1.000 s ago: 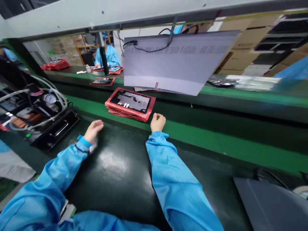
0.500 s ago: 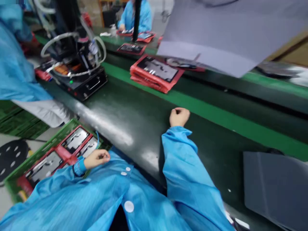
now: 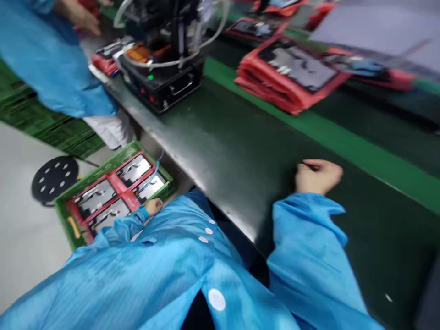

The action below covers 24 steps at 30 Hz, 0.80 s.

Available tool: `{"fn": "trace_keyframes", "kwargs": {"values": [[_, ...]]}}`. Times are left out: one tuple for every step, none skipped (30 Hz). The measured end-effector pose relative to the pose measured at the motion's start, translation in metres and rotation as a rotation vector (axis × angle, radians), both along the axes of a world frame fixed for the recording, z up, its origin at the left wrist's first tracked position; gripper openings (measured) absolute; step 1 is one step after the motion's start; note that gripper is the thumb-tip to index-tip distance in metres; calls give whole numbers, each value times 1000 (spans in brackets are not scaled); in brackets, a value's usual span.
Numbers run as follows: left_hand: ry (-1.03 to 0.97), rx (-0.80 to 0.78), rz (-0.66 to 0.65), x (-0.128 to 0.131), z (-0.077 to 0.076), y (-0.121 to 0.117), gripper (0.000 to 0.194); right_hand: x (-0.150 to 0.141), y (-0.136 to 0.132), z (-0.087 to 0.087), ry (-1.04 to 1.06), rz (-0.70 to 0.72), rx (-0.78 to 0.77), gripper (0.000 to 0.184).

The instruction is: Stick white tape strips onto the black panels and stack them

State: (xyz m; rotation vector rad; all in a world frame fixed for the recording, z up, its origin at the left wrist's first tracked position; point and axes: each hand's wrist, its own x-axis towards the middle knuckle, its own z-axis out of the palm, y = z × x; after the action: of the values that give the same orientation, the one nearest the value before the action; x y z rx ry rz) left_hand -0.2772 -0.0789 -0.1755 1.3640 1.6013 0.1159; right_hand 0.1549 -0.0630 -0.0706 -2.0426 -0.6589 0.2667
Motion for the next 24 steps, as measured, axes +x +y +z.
{"fn": "trace_keyframes", "kwargs": {"values": [[-28, 33, -60, 14, 13, 9, 12, -10, 0, 12, 10, -132, -56, 15], [-68, 68, -142, 31, 29, 16, 12, -18, -1, 24, 110, -174, -73, 18], [-120, 103, -246, 50, 49, 22, 11, -24, -6, 36, 231, -144, -42, 21], [-183, 136, -371, 71, 71, 26, 7, -28, -13, 47, 288, -123, -3, 21], [-271, 177, -518, 91, 95, 29, 4, -32, -21, 56, 339, -114, 32, 17], [-355, 217, -669, 111, 118, 32, 9, -34, -30, 63, 452, 27, 55, 15], [-419, 262, -810, 130, 141, 36, 15, -36, -38, 67, 553, 164, 67, 15], [-462, 319, -920, 149, 161, 42, 18, -38, -45, 70, 617, 277, 78, 16], [-479, 389, -997, 167, 178, 50, 20, -39, -50, 70, 662, 371, 77, 18], [-476, 466, -1044, 186, 191, 61, 20, -41, -54, 70, 706, 451, 81, 20], [-461, 544, -1061, 205, 200, 71, 19, -41, -58, 69, 741, 514, 77, 22], [-436, 615, -1055, 225, 206, 81, 17, -42, -64, 68, 751, 553, 83, 24], [-402, 671, -1042, 245, 207, 87, 14, -42, -71, 67, 742, 562, 94, 26], [-370, 707, -1020, 263, 206, 90, 11, -42, -80, 66, 719, 545, 105, 30], [-332, 725, -1000, 279, 202, 89, 8, -43, -92, 65, 680, 502, 114, 33], [-287, 709, -1014, 293, 197, 84, 8, -43, -104, 64, 651, 441, 119, 38], [-229, 674, -1050, 305, 192, 78, 10, -42, -116, 63, 638, 397, 113, 42], [-176, 616, -1132, 314, 186, 73, 12, -41, -126, 62, 626, 356, 88, 45], [-162, 588, -1130, 321, 180, 69, 9, -37, -133, 61, 615, 321, 40, 47], [-152, 576, -1086, 326, 175, 67, 4, -33, -135, 60, 600, 296, -16, 49], [-140, 568, -1032, 329, 171, 69, 3, -29, -134, 59, 579, 290, -56, 49], [-138, 558, -1002, 329, 167, 73, 4, -26, -130, 59, 559, 287, -96, 48], [-146, 537, -1028, 328, 164, 77, 7, -25, -124, 60, 534, 290, -133, 47], [-158, 532, -1030, 325, 161, 81, 9, -26, -118, 61, 510, 293, -159, 45]]}}
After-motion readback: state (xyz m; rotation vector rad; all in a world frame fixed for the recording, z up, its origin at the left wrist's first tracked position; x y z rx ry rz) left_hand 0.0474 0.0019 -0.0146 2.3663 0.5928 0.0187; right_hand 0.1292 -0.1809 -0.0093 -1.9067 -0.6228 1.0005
